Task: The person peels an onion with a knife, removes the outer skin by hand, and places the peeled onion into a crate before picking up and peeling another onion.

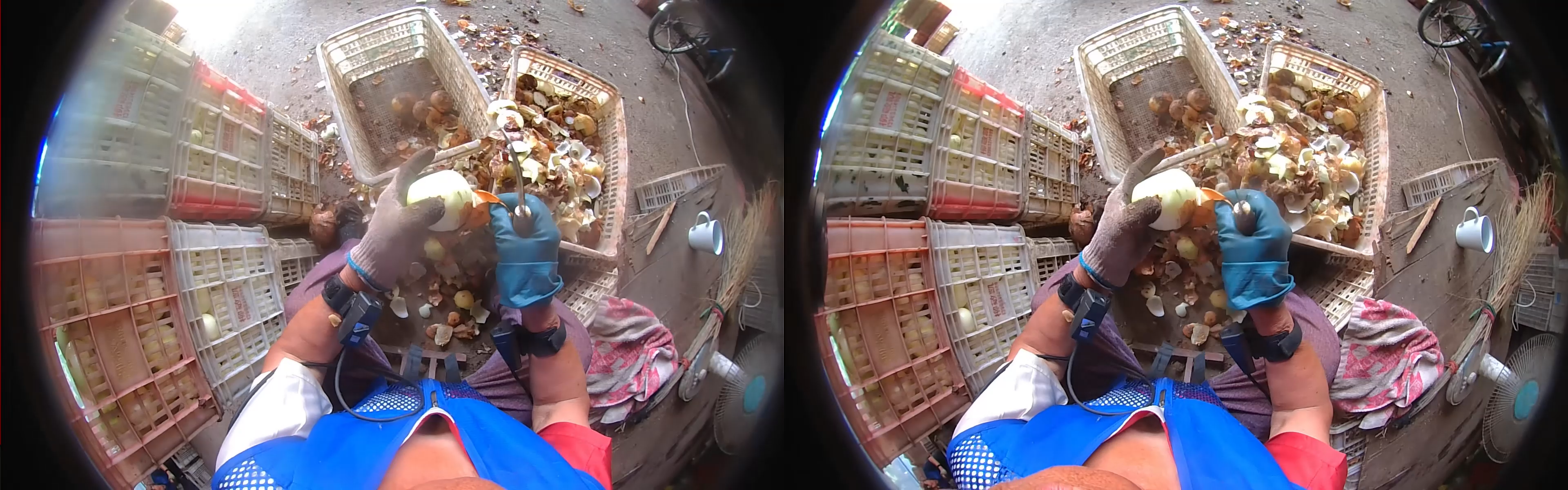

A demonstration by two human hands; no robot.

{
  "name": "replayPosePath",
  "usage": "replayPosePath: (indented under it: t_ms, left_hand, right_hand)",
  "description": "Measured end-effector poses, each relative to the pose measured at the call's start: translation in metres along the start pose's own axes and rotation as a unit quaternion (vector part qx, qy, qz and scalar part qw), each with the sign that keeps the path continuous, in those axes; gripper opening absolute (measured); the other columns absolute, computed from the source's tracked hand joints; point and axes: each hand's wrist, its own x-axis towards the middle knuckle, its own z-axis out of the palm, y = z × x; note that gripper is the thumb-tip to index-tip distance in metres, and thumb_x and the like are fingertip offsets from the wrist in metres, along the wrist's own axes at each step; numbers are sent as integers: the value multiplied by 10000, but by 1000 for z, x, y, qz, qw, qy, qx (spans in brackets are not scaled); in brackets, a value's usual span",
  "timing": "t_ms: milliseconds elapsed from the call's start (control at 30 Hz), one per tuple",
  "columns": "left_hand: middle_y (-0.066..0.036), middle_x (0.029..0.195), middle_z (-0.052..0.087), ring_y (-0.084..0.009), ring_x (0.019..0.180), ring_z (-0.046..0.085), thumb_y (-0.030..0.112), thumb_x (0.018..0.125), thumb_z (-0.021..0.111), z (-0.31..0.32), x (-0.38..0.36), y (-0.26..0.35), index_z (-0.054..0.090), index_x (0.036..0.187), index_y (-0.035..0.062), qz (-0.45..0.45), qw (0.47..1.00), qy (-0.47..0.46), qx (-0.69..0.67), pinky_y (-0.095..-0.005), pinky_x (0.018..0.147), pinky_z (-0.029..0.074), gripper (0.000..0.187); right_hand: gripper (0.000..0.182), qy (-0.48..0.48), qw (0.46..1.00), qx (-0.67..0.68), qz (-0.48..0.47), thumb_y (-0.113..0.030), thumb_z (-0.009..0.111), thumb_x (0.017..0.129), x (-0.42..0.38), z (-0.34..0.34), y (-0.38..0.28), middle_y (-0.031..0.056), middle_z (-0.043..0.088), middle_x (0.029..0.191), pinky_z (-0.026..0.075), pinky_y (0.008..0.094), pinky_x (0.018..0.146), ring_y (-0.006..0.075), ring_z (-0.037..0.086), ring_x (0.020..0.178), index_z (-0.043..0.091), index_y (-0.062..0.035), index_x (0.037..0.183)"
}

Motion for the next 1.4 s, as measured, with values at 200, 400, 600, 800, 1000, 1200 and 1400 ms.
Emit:
replayPosePath:
  t_ms: [200, 400, 600, 800, 1000, 1200, 1400]
  left_hand:
    - [-203, 1383, 543, -321, 1154, 652, 167, 925, 721, 5, -2, 9, 295, 1585, 28, -46, 992, 22, -113, -465, 932, 605, 797]
    - [-151, 1342, 606, -306, 1204, 643, 290, 941, 744, 0, -2, 0, 418, 1522, 66, -19, 987, 65, -143, -480, 994, 587, 703]
    - [-143, 1338, 608, -316, 1211, 630, 437, 936, 755, -21, 7, -7, 500, 1428, 82, -59, 969, 121, -209, -515, 1042, 553, 658]
    - [-124, 1340, 608, -301, 1213, 623, 483, 878, 797, -12, 4, -1, 459, 1473, 90, -92, 949, 67, -296, -511, 1053, 541, 789]
    - [-134, 1295, 607, -243, 1182, 637, 155, 708, 947, 6, -2, 24, 265, 1596, 94, 79, 991, 47, 97, -420, 992, 575, 1120]
    - [-138, 1333, 641, -213, 1175, 655, 212, 666, 984, -6, -6, 33, 217, 1632, 113, 171, 910, 50, 374, -369, 1011, 554, 1237]
    - [-147, 1294, 660, -228, 1146, 677, 229, 673, 978, -11, -8, 38, 228, 1621, 114, 215, 880, 47, 421, -376, 1005, 553, 1215]
  right_hand:
    - [115, 18, 999, -14, 28, -93, 774, 915, 0, -4, -3, 44, 694, 887, 517, 265, 663, 96, 600, 689, 731, -53, 1013]
    - [144, 35, 998, -25, -48, -61, 767, 902, -5, -7, -8, 75, 707, 925, 538, 281, 696, 137, 651, 766, 726, -49, 1039]
    - [250, 43, 995, -72, -58, -48, 744, 901, 8, -14, 0, 111, 738, 1110, 573, 337, 815, 210, 725, 917, 729, -37, 1151]
    - [327, -85, 992, -20, 95, -138, 738, 958, 6, -12, 4, 31, 752, 1038, 556, 266, 738, 91, 671, 812, 699, -44, 1269]
    - [241, -161, 981, -9, 105, -120, 721, 975, 0, -11, -1, -13, 740, 962, 524, 222, 692, 20, 596, 734, 730, -36, 1200]
    - [283, -213, 962, -125, -120, -117, 656, 1012, -1, -12, 9, 109, 737, 1153, 562, 281, 875, 141, 693, 995, 698, -9, 1271]
    - [278, -244, 959, -113, -87, -130, 680, 991, -2, -9, 2, 162, 741, 1188, 555, 317, 935, 211, 708, 1074, 715, -4, 1236]
